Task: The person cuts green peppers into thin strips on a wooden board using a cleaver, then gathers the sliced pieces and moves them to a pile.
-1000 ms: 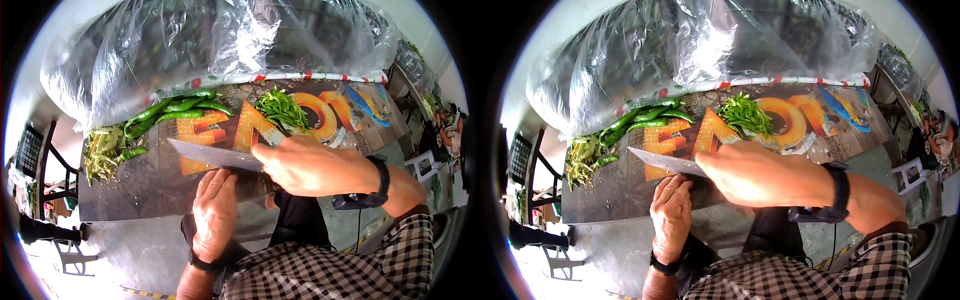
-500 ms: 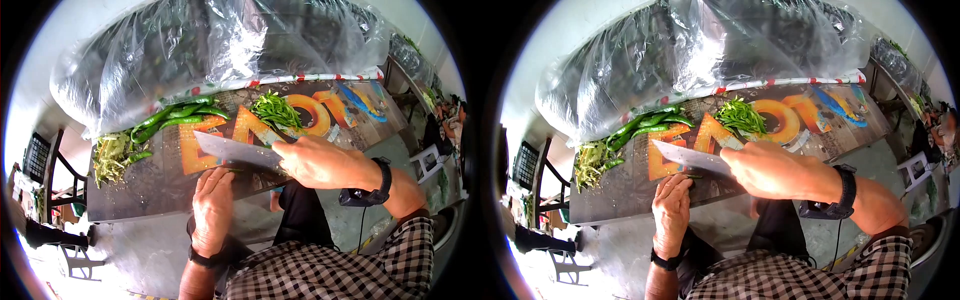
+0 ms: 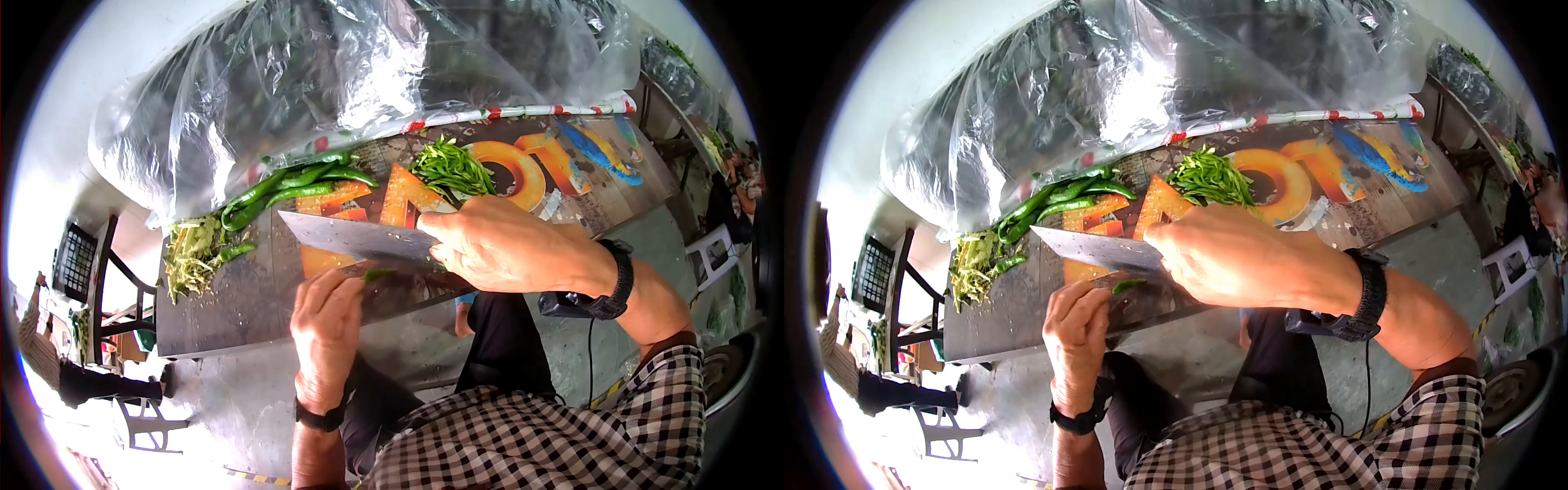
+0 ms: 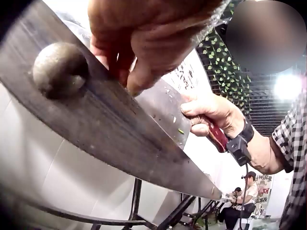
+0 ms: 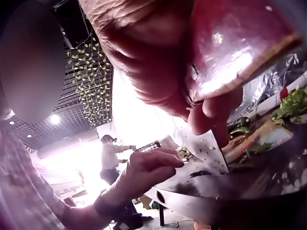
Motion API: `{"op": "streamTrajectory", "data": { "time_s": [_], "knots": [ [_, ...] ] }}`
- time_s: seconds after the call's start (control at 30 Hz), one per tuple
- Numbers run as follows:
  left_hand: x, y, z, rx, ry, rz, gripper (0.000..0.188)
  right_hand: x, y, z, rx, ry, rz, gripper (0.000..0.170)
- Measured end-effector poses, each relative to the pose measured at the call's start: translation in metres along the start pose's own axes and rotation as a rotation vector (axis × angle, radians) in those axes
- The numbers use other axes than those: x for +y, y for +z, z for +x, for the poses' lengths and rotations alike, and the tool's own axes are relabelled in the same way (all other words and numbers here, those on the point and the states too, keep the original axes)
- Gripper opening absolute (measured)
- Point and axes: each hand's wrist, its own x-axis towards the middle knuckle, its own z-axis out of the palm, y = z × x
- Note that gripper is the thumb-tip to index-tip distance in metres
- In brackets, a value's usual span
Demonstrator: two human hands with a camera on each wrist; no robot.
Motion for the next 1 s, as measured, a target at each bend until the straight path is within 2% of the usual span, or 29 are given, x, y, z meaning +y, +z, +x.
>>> {"op": "streamTrajectory", "data": {
  "time_s": [0.07,0.2,0.4,0.83,1.0],
  "knots": [
    [0.000,0.000,-0.008,0.088,-0.074,0.011,0.023,0.000,-0.001,0.002,-0.010,0.001,0.000,0.010],
    [0.007,0.011,-0.010,0.052,-0.101,0.002,0.023,-0.003,-0.002,0.008,-0.055,0.012,-0.036,0.011],
    [0.001,0.020,-0.005,0.032,-0.037,0.079,0.022,-0.002,0.002,0.014,-0.078,-0.014,-0.056,0.013],
    [0.002,0.018,-0.001,-0.015,-0.030,0.096,0.019,-0.002,-0.002,0.019,-0.163,-0.033,-0.133,0.020],
    [0.002,0.016,0.001,-0.018,-0.020,0.137,0.021,-0.004,-0.006,0.024,-0.203,-0.055,-0.160,0.014]
  ]
}}
